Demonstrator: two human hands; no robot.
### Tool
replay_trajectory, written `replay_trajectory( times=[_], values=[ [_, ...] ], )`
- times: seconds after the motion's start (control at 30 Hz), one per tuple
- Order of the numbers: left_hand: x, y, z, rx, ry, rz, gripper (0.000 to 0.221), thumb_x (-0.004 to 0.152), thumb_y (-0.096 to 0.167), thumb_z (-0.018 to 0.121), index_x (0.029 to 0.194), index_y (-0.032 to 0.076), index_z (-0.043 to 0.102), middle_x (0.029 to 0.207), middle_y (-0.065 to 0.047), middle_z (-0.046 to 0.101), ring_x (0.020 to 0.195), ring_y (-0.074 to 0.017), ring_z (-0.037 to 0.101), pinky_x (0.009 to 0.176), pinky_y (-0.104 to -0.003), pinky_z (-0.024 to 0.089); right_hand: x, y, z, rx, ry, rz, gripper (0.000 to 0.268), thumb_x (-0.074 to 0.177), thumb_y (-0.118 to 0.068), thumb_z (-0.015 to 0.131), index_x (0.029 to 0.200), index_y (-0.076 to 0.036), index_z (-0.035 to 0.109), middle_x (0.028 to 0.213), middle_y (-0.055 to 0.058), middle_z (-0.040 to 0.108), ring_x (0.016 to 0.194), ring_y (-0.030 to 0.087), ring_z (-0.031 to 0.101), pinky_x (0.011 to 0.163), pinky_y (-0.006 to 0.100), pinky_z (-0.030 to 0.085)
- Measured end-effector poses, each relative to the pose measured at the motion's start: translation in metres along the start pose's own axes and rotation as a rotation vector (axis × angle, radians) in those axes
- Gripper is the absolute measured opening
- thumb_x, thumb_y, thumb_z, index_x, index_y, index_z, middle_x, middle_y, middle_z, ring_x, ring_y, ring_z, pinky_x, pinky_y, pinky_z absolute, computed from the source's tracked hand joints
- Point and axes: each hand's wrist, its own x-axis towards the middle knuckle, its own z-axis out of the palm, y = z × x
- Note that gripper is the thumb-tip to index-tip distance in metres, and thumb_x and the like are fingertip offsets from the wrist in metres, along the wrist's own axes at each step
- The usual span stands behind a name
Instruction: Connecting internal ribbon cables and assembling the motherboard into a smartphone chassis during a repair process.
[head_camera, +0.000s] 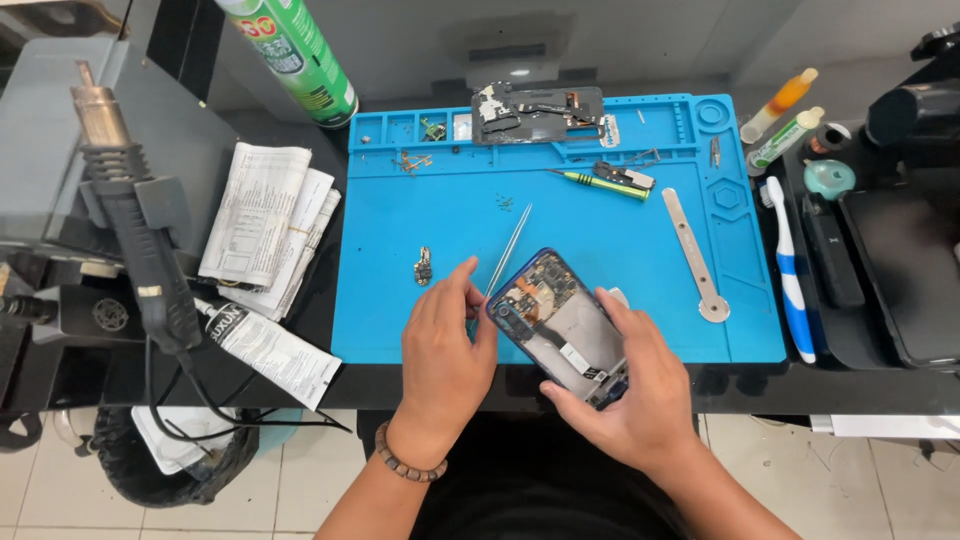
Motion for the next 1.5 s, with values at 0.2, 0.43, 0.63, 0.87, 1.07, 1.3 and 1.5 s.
replay_trajectory(
  times=[0.2,0.43,0.63,0.87,1.07,1.3,1.5],
  values=[
    [0.003,-0.011,-0.034,0.069,0.341,0.086,0.021,0.093,0.001,0.059,0.114,-0.003,0.056,0.088,-0.008,0.062,0.074,-0.0189,0.059,0.073,-0.032,0.053,0.002,-0.003,-0.005,0.020,0.039,0.016,0.087,0.064,-0.037,0.078,0.137,-0.004,0.044,0.126,0.011,0.058,0.112,0.025,0.059,0.090,0.034,0.049],
    [-0.001,-0.024,-0.056,0.028,0.559,0.018,0.009,0.095,0.004,0.062,0.102,-0.001,0.062,0.086,-0.011,0.065,0.070,-0.0175,0.062,0.065,-0.027,0.054,0.004,-0.008,-0.005,-0.010,0.005,0.057,0.088,0.062,-0.037,0.079,0.137,-0.007,0.045,0.124,0.009,0.059,0.110,0.024,0.059,0.087,0.034,0.049],
    [-0.002,-0.034,-0.062,0.035,0.648,0.012,0.007,0.095,0.001,0.063,0.100,-0.003,0.064,0.093,-0.014,0.064,0.078,-0.0214,0.061,0.064,-0.027,0.053,0.004,-0.008,-0.004,-0.013,0.005,0.047,0.087,0.063,-0.038,0.079,0.137,-0.006,0.046,0.122,0.009,0.060,0.109,0.024,0.060,0.087,0.034,0.048],
    [-0.002,-0.048,-0.063,0.356,0.680,0.181,0.004,0.098,-0.007,0.062,0.101,-0.007,0.065,0.096,-0.017,0.061,0.079,-0.0273,0.063,0.064,-0.033,0.056,0.004,-0.007,-0.004,-0.013,-0.056,0.100,0.095,0.062,-0.041,0.080,0.140,-0.006,0.040,0.133,0.011,0.054,0.116,0.026,0.058,0.088,0.039,0.049],
    [-0.010,-0.058,-0.053,0.434,0.458,0.100,0.011,0.102,-0.004,0.056,0.108,-0.006,0.065,0.098,-0.016,0.058,0.081,-0.0266,0.060,0.062,-0.033,0.052,0.002,0.000,-0.005,0.037,-0.090,0.098,0.111,0.059,-0.044,0.085,0.146,-0.009,0.026,0.129,0.010,0.056,0.114,0.026,0.061,0.082,0.038,0.052],
    [-0.009,-0.040,-0.057,0.384,0.361,0.089,0.018,0.101,0.014,0.062,0.106,-0.003,0.065,0.099,-0.015,0.062,0.091,-0.0289,0.061,0.078,-0.038,0.051,0.002,0.002,-0.009,0.149,-0.103,0.019,0.117,0.059,-0.041,0.087,0.148,-0.010,0.017,0.122,0.012,0.061,0.114,0.026,0.061,0.089,0.036,0.050],
    [-0.020,0.013,-0.060,-0.647,-0.094,-0.180,0.059,0.092,0.040,0.049,0.136,0.002,0.040,0.115,-0.014,0.064,0.102,-0.0191,0.064,0.089,-0.027,0.055,0.001,-0.002,-0.007,0.103,-0.095,-0.398,0.097,0.079,-0.044,0.079,0.146,-0.005,0.020,0.121,0.014,0.063,0.101,0.029,0.065,0.085,0.041,0.051]
  ],
)
